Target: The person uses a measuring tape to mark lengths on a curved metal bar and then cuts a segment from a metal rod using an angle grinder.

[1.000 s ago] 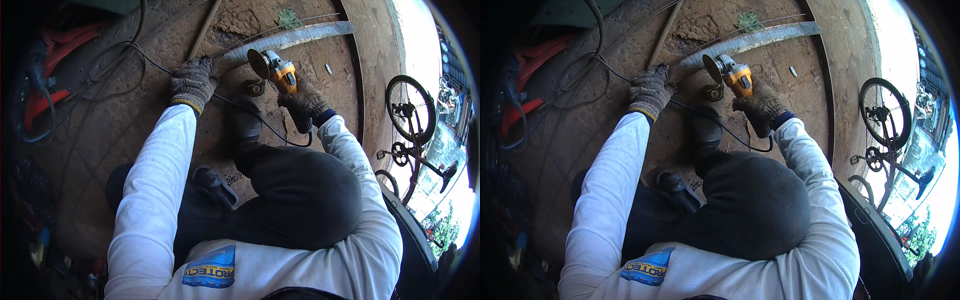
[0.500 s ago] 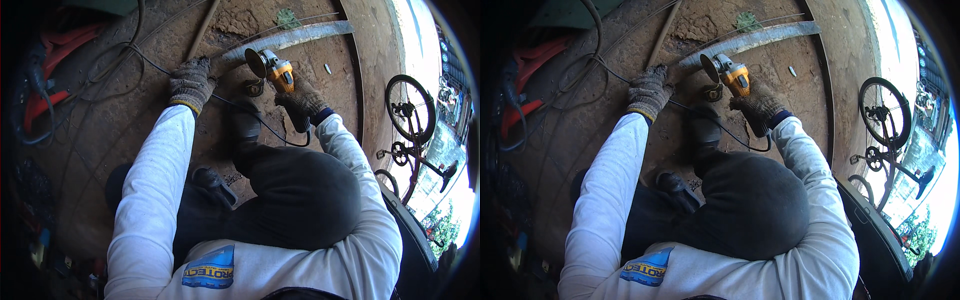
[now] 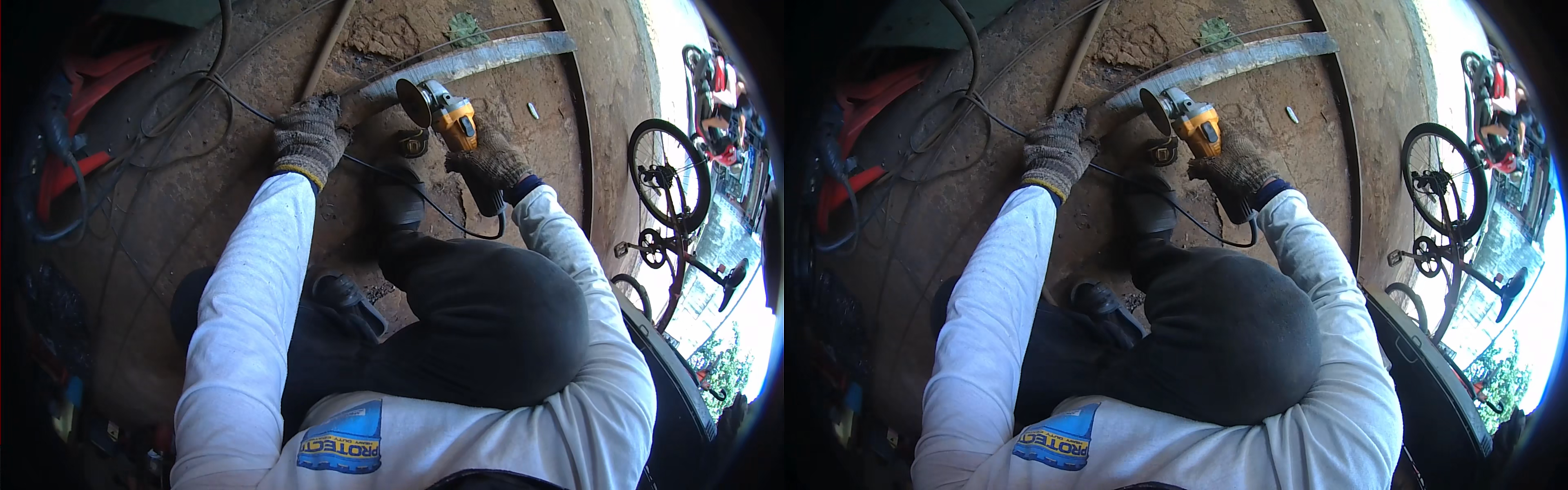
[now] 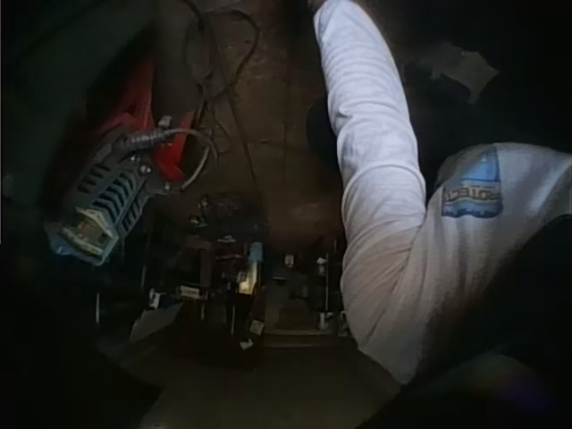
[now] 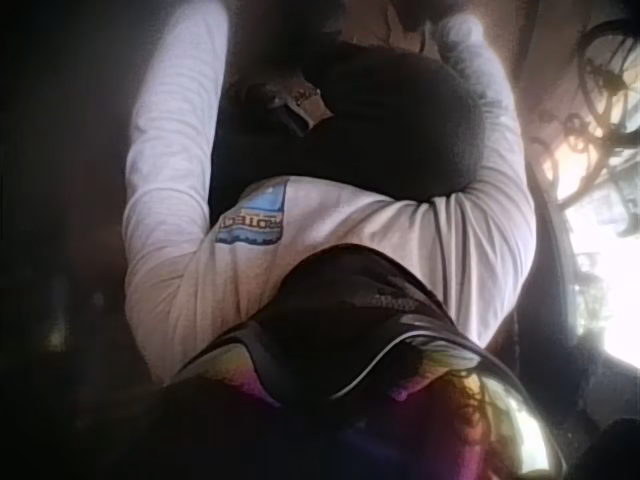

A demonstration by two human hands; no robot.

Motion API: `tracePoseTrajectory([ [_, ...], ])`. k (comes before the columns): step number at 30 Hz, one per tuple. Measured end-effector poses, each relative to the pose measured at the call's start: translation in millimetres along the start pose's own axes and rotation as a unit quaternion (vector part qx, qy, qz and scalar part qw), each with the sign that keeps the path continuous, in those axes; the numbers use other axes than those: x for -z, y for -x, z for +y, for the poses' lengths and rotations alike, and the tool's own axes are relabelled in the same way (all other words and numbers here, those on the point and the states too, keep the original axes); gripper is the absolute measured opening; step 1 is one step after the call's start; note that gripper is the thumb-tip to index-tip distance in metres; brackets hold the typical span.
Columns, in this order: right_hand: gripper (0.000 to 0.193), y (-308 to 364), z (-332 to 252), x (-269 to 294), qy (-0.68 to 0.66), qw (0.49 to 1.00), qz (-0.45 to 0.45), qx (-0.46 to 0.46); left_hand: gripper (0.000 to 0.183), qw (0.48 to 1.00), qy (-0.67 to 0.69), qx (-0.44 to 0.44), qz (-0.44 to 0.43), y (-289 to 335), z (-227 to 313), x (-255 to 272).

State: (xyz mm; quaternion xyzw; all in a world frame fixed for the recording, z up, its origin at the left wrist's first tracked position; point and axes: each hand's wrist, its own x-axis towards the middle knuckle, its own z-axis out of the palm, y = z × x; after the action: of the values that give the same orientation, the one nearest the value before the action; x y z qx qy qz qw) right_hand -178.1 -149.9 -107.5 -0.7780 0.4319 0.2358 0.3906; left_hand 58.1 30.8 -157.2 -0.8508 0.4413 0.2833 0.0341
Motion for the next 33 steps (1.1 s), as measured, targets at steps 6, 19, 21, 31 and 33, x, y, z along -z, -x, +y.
tracePoseTrajectory([
  [6, 0.076, -5.2, 14.9, -5.6, -0.023, 0.999, 0.011, 0.027, 0.066, 0.999, 0.009, 0.003, -0.039, -2.8, 2.3, 7.5],
  [19, 0.077, 0.9, 2.7, -0.3, -0.028, 0.999, 0.006, 0.013, 0.068, 0.999, -0.013, 0.007, -0.044, -3.1, 1.6, 6.0],
  [21, 0.076, -0.2, 5.2, -1.3, -0.032, 0.999, 0.006, 0.020, 0.070, 0.998, -0.013, 0.017, -0.059, -3.2, 1.4, 6.7],
  [31, 0.076, -1.3, 4.9, -1.7, -0.022, 1.000, 0.005, 0.017, 0.070, 0.999, -0.017, 0.006, -0.031, -3.1, 0.4, 1.4],
  [33, 0.078, -3.1, 8.3, -4.3, -0.028, 0.999, 0.010, 0.026, 0.070, 0.999, -0.010, 0.011, -0.049, -3.1, 2.1, 5.4],
])
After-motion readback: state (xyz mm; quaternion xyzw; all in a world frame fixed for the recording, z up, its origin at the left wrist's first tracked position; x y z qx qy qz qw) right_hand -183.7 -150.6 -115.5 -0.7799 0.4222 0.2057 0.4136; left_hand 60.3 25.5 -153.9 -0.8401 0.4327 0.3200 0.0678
